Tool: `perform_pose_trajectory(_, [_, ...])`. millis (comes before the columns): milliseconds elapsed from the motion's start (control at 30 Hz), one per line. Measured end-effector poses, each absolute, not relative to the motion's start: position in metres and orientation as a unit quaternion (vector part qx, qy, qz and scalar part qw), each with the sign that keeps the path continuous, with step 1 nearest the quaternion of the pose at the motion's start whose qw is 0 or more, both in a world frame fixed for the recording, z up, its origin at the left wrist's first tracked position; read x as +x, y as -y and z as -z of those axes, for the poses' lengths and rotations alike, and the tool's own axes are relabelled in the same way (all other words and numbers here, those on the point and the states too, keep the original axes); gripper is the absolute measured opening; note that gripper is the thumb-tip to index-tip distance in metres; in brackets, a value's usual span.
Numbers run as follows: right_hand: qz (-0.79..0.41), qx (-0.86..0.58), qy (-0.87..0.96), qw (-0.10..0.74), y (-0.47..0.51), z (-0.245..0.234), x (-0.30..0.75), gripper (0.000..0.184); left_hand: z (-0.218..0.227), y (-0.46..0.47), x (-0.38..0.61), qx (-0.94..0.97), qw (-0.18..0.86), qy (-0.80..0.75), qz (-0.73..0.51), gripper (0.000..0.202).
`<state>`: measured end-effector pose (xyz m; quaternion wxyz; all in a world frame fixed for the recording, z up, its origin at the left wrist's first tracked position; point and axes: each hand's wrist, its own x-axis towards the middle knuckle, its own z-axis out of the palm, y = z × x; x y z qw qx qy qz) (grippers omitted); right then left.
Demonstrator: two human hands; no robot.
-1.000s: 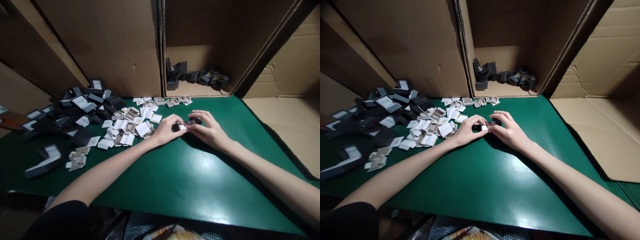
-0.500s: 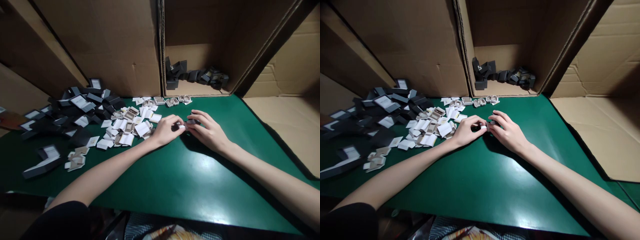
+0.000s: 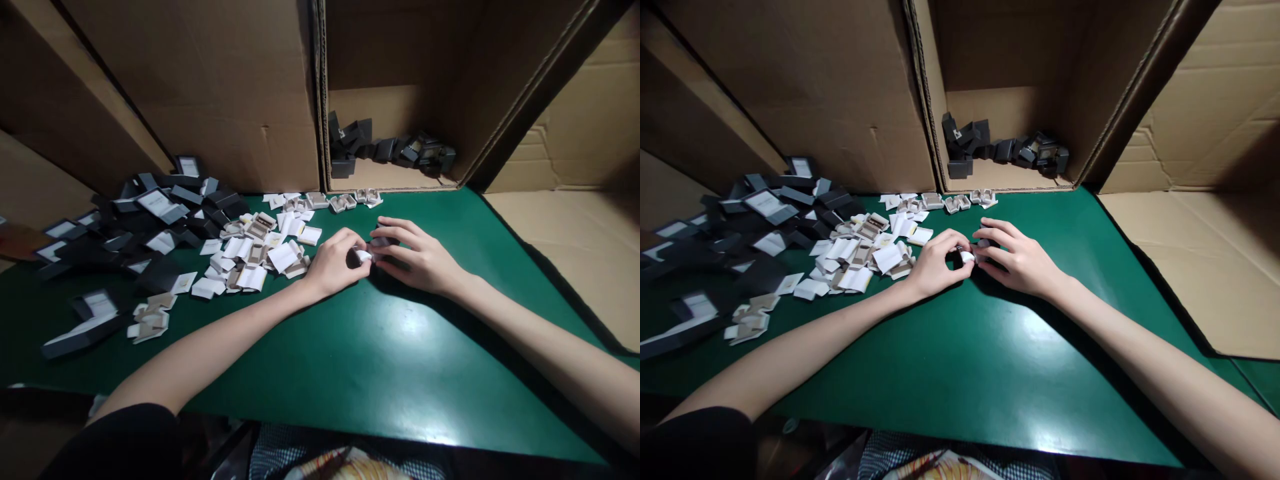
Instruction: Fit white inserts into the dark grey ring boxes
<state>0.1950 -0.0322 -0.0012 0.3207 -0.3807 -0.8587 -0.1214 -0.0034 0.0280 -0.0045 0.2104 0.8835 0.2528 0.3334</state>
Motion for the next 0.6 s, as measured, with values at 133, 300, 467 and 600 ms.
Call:
perform_pose_trajectory(133, [0.12,-0.407,0.848,0.316,0.0351,0.0053,0.1898,0.022,0.0055,-0.0281,-0.0036,0.882,0.216,-0.255,-0.332,0.009])
perform_pose_trajectory(300, [0.127,-0.42,0.839,0.322,0.0359,0.008,0.1851,0.015,0.0053,-0.029,-0.0039,0.883,0.224,-0.247,-0.331,0.008])
perform_pose_trajectory(467, [0.133,-0.406,0.844,0.325,0.0343,0.0077,0.1867,0.016,0.0056,-0.0294,-0.0041,0.884,0.227,-0.248,-0.326,0.008])
perform_pose_trajectory(600, [0.116,-0.381,0.859,0.32,0.0326,0.0077,0.1897,0.017,0.007,-0.0304,-0.0043,0.885,0.227,-0.243,-0.325,0.008])
